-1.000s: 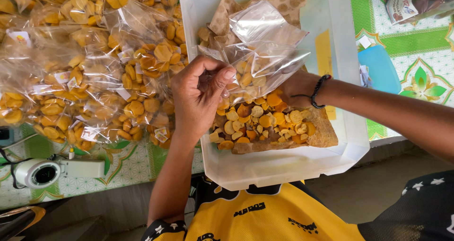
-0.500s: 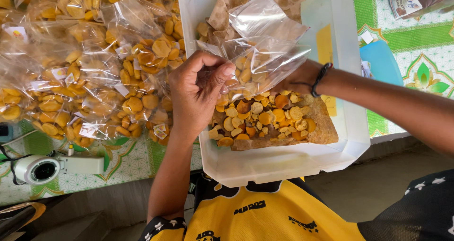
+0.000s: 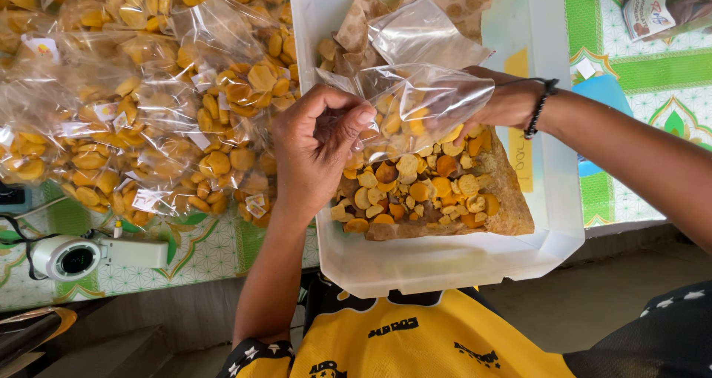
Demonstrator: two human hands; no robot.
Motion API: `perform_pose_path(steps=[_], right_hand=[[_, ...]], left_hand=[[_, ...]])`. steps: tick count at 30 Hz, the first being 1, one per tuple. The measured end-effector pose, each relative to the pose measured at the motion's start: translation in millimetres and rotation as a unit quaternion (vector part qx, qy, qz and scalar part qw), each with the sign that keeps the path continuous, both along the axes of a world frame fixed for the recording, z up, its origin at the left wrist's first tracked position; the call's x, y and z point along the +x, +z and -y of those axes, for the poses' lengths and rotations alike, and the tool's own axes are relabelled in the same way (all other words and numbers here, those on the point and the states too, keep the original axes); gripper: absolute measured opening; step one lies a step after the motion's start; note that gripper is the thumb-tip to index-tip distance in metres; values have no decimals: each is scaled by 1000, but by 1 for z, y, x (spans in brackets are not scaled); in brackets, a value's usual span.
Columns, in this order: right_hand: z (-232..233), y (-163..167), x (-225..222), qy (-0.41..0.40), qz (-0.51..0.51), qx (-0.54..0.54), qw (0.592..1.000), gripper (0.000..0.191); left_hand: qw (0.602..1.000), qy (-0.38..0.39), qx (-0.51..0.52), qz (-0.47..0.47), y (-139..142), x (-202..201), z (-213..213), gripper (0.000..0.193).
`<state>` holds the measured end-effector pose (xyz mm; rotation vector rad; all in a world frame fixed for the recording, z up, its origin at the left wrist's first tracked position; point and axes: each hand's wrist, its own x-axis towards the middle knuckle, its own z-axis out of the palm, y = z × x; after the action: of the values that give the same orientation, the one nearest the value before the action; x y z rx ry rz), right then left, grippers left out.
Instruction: The person scoops yellow dried fruit slices from a bulk container into small clear plastic bags. They fill each bag by hand and place it on the table among other pre-packaged items.
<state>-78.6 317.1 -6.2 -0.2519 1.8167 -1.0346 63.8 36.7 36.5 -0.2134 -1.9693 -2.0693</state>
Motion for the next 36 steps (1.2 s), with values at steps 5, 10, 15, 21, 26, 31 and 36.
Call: perform_pose_path(steps=[5, 10, 15, 21, 26, 31, 36], right_hand=[[7, 27, 8, -123, 133, -185, 966, 33], [10, 39, 13, -125, 242, -336, 902, 34], [22, 40, 16, -136, 129, -153, 970, 25], [25, 15, 46, 291, -345, -18, 892, 50], [18, -15, 81, 433, -256, 374, 779, 42], [13, -23, 76, 393, -324, 282, 813, 24], [8, 1, 47, 152, 82, 59, 983, 22]], left_hand=[[998, 10, 48, 30, -4, -2, 3, 15], [989, 27, 138, 51, -7, -2, 4, 16], [993, 43, 97, 50, -8, 0, 5, 16], [994, 37, 100, 34, -6, 1, 4, 16], [996, 34, 81, 30, -6, 2, 4, 16], [995, 28, 89, 32, -6, 4, 4, 17], [995, 27, 88, 36, -4, 4, 3, 16]])
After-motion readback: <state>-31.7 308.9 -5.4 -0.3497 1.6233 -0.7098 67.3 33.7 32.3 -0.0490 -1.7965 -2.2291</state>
